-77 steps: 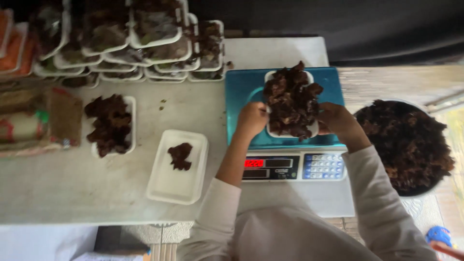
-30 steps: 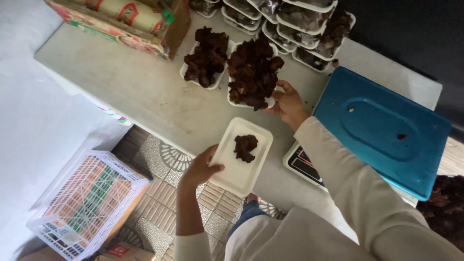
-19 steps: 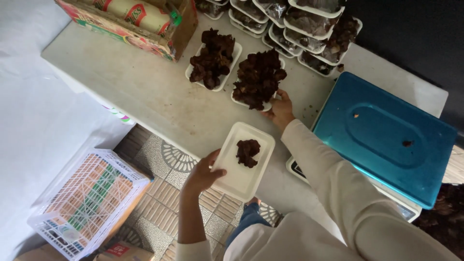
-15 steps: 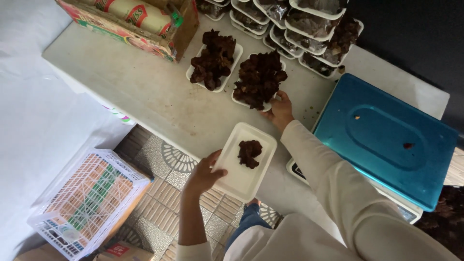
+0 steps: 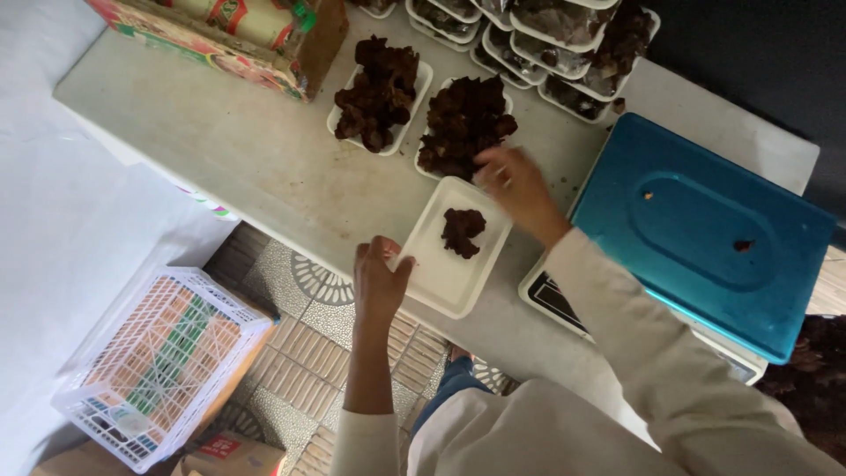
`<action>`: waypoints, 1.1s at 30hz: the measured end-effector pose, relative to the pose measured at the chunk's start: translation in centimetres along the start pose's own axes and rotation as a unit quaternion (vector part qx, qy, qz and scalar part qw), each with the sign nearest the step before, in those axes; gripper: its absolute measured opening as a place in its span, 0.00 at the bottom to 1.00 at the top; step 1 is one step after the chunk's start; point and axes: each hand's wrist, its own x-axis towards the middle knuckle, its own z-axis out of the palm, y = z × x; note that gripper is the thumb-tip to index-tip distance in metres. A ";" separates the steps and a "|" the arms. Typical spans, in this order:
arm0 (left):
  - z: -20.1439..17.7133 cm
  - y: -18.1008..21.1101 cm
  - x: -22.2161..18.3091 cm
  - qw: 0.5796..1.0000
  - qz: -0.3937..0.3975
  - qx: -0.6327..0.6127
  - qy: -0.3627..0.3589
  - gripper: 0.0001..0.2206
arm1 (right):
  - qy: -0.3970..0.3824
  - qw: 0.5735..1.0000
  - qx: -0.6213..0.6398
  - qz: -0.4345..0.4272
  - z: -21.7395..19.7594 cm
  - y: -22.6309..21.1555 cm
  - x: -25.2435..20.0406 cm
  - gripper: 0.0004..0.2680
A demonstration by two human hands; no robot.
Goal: Portioning and weighing food items from a large bowl into individual plastic trays using a digital scale.
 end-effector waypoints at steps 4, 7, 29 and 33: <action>0.1 0.8 0.2 0.999 0.032 0.020 0.015 0.11 | -0.172 0.974 -0.144 -0.015 1.5 -5.5 -4.6 0.27; -0.6 1.8 0.0 1.000 0.021 0.013 -0.004 0.11 | -0.214 0.948 -0.235 -0.004 3.0 -2.4 -5.3 0.22; -6.5 2.6 4.0 0.918 -0.034 -0.342 0.196 0.21 | 0.030 0.981 0.175 0.083 -1.1 -2.4 -9.3 0.17; -5.9 0.0 8.1 0.873 -0.080 -0.414 0.244 0.18 | -0.013 0.997 0.072 0.021 0.4 -1.5 -10.0 0.17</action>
